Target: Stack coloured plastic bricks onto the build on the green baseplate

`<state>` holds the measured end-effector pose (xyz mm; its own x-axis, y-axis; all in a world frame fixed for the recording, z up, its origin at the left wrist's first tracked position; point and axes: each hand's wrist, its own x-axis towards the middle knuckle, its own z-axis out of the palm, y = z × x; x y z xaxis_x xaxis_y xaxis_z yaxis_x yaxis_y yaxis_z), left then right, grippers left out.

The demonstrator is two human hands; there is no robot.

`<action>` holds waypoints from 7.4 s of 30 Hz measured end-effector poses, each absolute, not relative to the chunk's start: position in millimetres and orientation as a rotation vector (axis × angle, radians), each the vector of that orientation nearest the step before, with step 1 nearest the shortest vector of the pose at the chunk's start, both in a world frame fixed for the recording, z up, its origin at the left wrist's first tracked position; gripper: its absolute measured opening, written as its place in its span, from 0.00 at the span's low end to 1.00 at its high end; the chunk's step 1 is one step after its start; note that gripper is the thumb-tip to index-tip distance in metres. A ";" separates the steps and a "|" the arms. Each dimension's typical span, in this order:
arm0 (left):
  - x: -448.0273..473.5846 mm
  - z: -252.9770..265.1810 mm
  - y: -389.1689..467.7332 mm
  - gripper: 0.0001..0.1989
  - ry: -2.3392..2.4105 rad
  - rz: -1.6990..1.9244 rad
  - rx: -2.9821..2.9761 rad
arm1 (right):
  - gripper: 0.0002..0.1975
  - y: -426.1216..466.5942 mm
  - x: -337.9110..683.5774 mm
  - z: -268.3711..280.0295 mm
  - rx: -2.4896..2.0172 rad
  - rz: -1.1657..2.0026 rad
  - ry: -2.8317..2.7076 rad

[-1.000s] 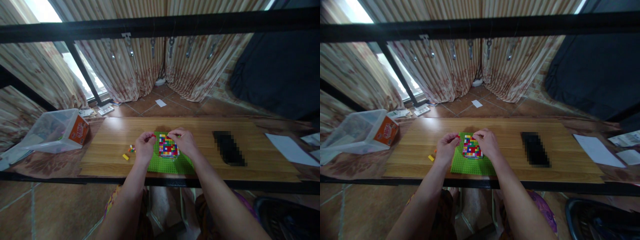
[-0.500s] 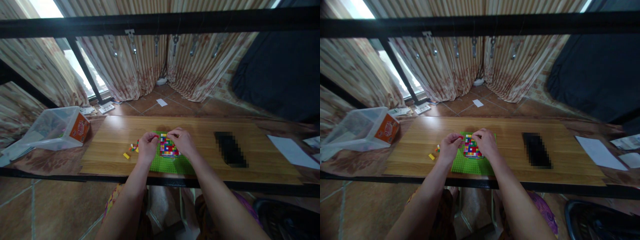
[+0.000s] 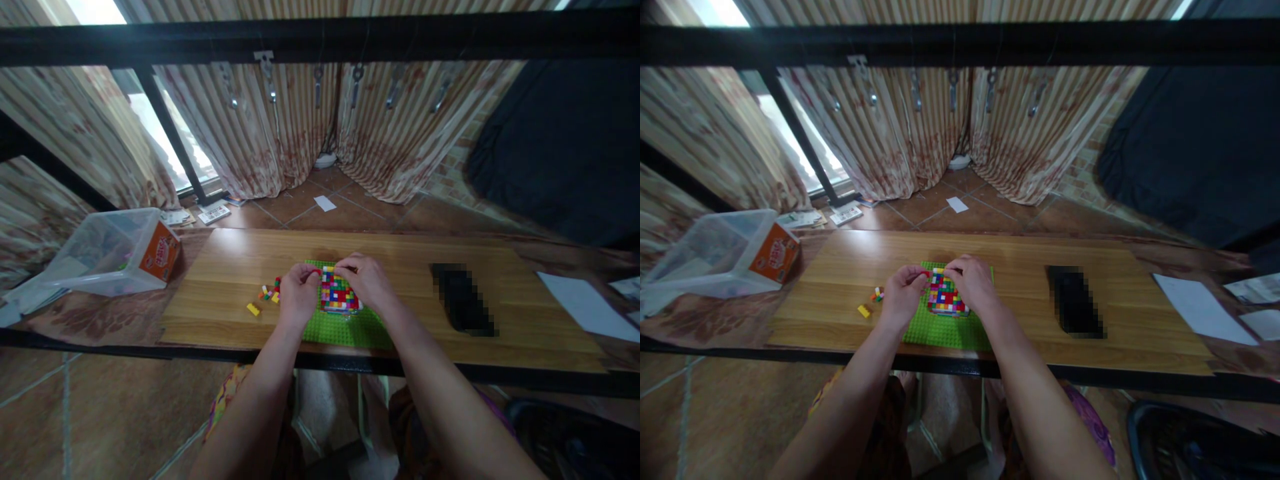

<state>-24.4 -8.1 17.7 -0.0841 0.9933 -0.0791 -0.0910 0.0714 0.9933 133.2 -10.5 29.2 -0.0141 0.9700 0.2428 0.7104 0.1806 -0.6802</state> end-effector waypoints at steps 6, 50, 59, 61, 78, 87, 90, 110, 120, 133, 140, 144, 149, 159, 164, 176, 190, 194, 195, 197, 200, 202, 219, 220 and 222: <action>-24.5 10.6 -6.8 0.04 1.252 1.277 1.072 | 0.06 -8.7 132.2 29.5 -1.620 0.515 -1.790; -19.0 0.4 0.9 0.06 1.159 1.275 1.044 | 0.09 -14.5 112.9 11.1 -1.602 0.662 -1.431; -16.1 3.6 -0.3 0.07 1.167 1.271 0.993 | 0.09 -14.0 111.9 11.2 -1.606 0.662 -1.445; -15.8 4.5 -0.3 0.06 1.164 1.273 0.975 | 0.08 -13.6 112.1 11.7 -1.603 0.666 -1.450; -16.3 -0.3 -1.3 0.07 1.159 1.313 0.951 | 0.08 -13.2 113.0 11.8 -1.600 0.735 -1.424; -14.2 0.7 0.2 0.05 1.171 1.320 0.934 | 0.08 -12.2 114.3 8.9 -1.595 0.733 -1.437; -14.0 0.5 1.0 0.05 1.194 1.324 0.952 | 0.07 -12.1 114.3 9.4 -1.576 0.744 -1.439; -17.8 12.9 -1.2 0.10 1.055 1.221 0.720 | 0.11 -11.5 115.6 3.1 -1.541 0.694 -1.458; -13.0 6.3 1.3 0.13 1.099 1.248 0.745 | 0.21 -7.5 122.3 -8.5 -1.452 0.823 -1.107; -9.9 -1.0 3.4 0.10 1.083 1.221 0.866 | 0.18 -13.0 116.3 -5.7 -1.417 0.936 -1.113; -10.0 -1.5 6.5 0.08 1.075 1.208 0.898 | 0.18 -7.1 121.5 -6.3 -1.393 1.062 -1.067; -9.3 -4.8 7.6 0.09 1.093 1.223 0.961 | 0.19 -8.5 121.8 -6.2 -1.401 1.025 -1.108; -9.3 -6.1 2.6 0.10 1.110 1.248 1.065 | 0.22 -13.0 120.1 -7.0 -1.442 0.939 -1.161; -76.7 15.1 15.0 0.03 1.873 1.065 1.549 | 0.23 -14.6 131.4 -2.3 -1.434 0.861 -0.975; -90.2 14.4 7.5 0.08 2.184 0.540 1.863 | 0.22 -15.2 135.1 6.0 -1.389 0.827 -0.911; -73.0 22.8 6.1 0.06 1.730 0.952 1.773 | 0.16 -24.8 133.2 19.1 -1.460 0.520 -1.162; -25.7 45.8 -16.7 0.06 0.853 1.204 1.303 | 0.10 -36.3 113.9 43.0 -1.228 0.639 -1.375; -22.4 45.7 -16.1 0.09 0.865 1.214 1.250 | 0.10 -34.9 115.9 41.3 -1.207 0.704 -1.323; -21.7 46.1 -16.0 0.10 0.859 1.222 1.241 | 0.10 -34.8 116.2 41.1 -1.201 0.720 -1.312; -20.1 47.4 -16.1 0.10 0.850 1.240 1.217 | 0.10 -34.9 116.7 41.2 -1.191 0.742 -1.300; -18.6 49.2 -16.6 0.10 0.846 1.253 1.181 | 0.10 -35.6 117.4 42.0 -1.180 0.747 -1.308; -18.6 49.2 -16.8 0.10 0.841 1.259 1.182 | 0.10 -36.3 118.1 43.0 -1.168 0.755 -1.307; -25.5 48.9 -17.7 0.08 0.822 1.222 1.207 | 0.14 -34.3 123.7 40.1 -1.113 1.091 -1.051; -25.8 47.8 -16.3 0.08 0.837 1.234 1.188 | 0.14 -33.2 125.0 38.4 -1.129 1.081 -1.050; -27.2 42.9 -11.7 0.08 0.901 1.274 1.127 | 0.13 -30.9 128.5 34.5 -1.179 1.024 -1.063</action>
